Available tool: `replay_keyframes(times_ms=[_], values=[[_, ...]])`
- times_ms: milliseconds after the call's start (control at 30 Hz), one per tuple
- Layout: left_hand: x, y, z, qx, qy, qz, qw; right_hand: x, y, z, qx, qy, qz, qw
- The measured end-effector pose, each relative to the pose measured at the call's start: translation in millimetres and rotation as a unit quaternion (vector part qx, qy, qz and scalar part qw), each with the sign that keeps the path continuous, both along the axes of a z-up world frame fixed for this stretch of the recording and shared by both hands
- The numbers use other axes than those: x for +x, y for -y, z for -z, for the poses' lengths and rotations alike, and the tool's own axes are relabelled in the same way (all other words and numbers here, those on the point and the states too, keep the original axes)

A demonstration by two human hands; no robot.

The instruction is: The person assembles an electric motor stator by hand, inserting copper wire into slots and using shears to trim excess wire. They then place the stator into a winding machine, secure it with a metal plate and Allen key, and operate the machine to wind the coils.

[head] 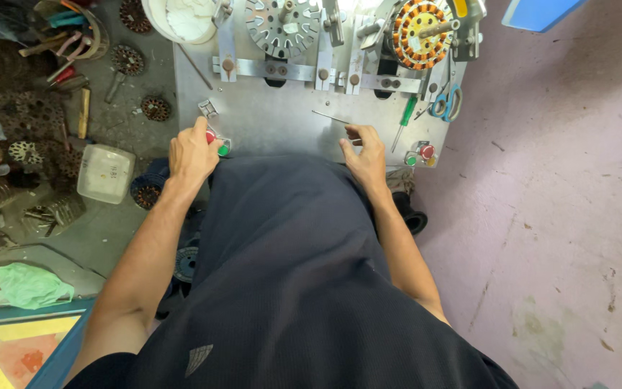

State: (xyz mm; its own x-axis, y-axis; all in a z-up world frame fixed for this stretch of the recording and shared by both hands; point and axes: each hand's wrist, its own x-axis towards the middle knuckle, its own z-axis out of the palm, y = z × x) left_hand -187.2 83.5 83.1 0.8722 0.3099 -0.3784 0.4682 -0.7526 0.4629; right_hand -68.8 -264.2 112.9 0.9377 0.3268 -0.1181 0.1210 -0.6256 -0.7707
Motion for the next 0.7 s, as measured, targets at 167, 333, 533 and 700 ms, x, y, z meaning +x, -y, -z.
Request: replay_keyframes(times_ms=[167,333,533,700], values=[[-1.4,-6.6,-1.9,0.031,0.021,0.085,0.996,13.0,26.6,12.7,-0.039,0.027,0.018,0.999],[7.0,0.7,-7.5,0.051,0.004,0.08,0.995,24.7,52.2,13.7,-0.062,0.049,0.072,0.994],[14.5,-3.4,-18.2,0.021,-0.038,0.045,0.998,33.5,54.0,11.2,-0.053,0.072,0.14,0.986],[9.9,-25.6,-11.6,-0.145,-0.054,-0.039,0.987,37.1,51.9,11.5,-0.029,0.082,0.161,0.983]])
